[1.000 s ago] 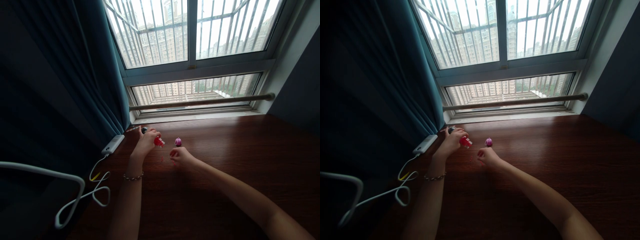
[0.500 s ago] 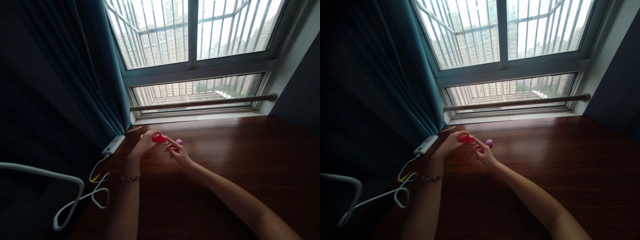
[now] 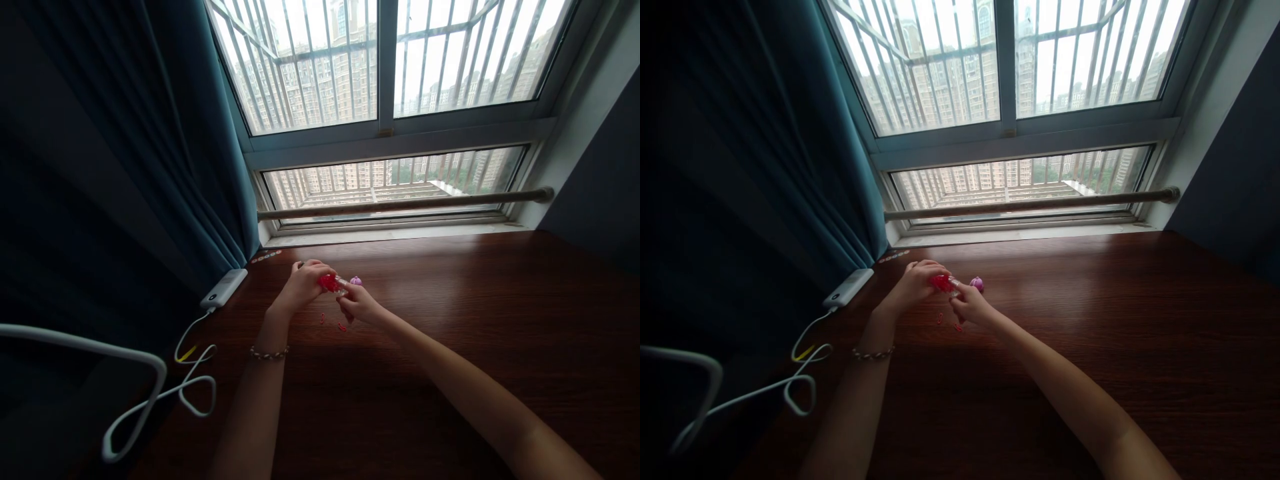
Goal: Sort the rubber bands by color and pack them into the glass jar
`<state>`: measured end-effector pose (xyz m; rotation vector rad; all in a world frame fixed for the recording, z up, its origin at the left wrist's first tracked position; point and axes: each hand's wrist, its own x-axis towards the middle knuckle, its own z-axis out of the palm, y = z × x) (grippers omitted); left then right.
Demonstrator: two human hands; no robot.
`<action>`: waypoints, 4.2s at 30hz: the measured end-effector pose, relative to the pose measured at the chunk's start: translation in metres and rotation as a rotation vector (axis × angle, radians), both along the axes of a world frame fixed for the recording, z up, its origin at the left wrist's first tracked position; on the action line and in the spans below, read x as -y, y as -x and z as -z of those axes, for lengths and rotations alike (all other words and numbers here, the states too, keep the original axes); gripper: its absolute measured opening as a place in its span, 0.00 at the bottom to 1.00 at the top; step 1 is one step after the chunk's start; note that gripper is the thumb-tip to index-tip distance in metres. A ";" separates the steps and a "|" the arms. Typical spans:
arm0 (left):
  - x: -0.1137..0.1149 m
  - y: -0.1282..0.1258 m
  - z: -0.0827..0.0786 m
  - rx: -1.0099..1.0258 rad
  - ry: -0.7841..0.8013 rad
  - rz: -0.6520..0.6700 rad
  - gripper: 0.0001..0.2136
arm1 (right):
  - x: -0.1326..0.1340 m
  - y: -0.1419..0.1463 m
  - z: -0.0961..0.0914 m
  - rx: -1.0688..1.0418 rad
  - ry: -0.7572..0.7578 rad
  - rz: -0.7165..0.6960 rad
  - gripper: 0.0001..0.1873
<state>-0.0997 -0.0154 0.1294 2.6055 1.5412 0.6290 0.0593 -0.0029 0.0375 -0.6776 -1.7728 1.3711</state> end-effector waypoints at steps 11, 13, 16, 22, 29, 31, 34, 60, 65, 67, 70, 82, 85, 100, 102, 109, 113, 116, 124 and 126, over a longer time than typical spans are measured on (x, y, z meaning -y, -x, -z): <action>-0.005 0.015 -0.002 -0.010 0.014 0.066 0.13 | 0.002 -0.009 -0.015 -0.022 -0.152 0.122 0.16; -0.006 0.017 -0.001 0.016 0.027 0.060 0.14 | 0.003 -0.006 -0.013 -0.040 -0.163 0.210 0.17; -0.006 0.018 0.002 0.042 0.043 0.043 0.14 | 0.007 -0.001 -0.009 -0.052 -0.185 0.331 0.16; -0.004 0.017 0.004 0.015 0.058 -0.010 0.14 | 0.008 0.004 0.006 -0.003 -0.156 0.488 0.16; -0.001 0.029 0.000 -0.074 -0.008 -0.132 0.13 | -0.003 0.000 0.028 0.097 -0.153 0.400 0.13; -0.002 0.033 0.001 -0.073 -0.016 -0.147 0.13 | -0.004 0.000 0.033 0.148 -0.176 0.363 0.12; -0.003 0.034 0.002 -0.081 -0.037 -0.153 0.14 | -0.003 0.001 0.035 0.183 -0.214 0.303 0.16; -0.017 -0.008 0.019 0.955 -0.020 -0.188 0.34 | 0.005 -0.002 -0.002 -0.611 0.480 -0.040 0.18; -0.024 -0.007 0.027 1.221 0.272 -0.326 0.29 | 0.008 -0.001 -0.002 -0.595 0.479 -0.034 0.22; -0.023 -0.002 0.025 1.243 0.321 -0.284 0.28 | 0.009 -0.003 -0.003 -0.555 0.500 -0.079 0.23; -0.019 0.008 0.020 1.221 0.403 -0.179 0.28 | 0.011 -0.006 -0.006 -0.493 0.530 -0.206 0.26; -0.015 -0.001 0.005 1.628 0.403 -0.190 0.18 | 0.015 -0.001 -0.014 -0.436 0.477 -0.217 0.25; -0.015 -0.004 0.005 1.720 0.390 -0.231 0.14 | 0.016 0.002 -0.013 -0.450 0.430 -0.071 0.23; -0.021 -0.011 0.013 1.936 0.422 -0.272 0.09 | 0.020 0.007 -0.009 -0.398 0.254 0.356 0.19; -0.021 -0.012 0.014 1.952 0.429 -0.269 0.08 | 0.021 0.006 -0.009 -0.393 0.227 0.350 0.17; -0.020 -0.011 0.015 1.958 0.512 -0.276 0.06 | 0.018 0.004 -0.005 -0.404 0.208 0.349 0.14; -0.017 -0.010 0.014 1.948 0.597 -0.309 0.05 | 0.016 0.004 -0.002 -0.406 0.225 0.352 0.14; -0.018 -0.011 0.013 1.984 0.638 -0.361 0.05 | 0.016 0.005 0.000 -0.396 0.223 0.360 0.15; -0.027 0.013 0.012 2.118 0.615 -0.468 0.05 | 0.020 0.008 0.008 -0.308 0.192 0.367 0.16; -0.028 0.025 0.011 2.130 0.594 -0.474 0.05 | 0.020 0.010 0.014 -0.270 0.167 0.359 0.16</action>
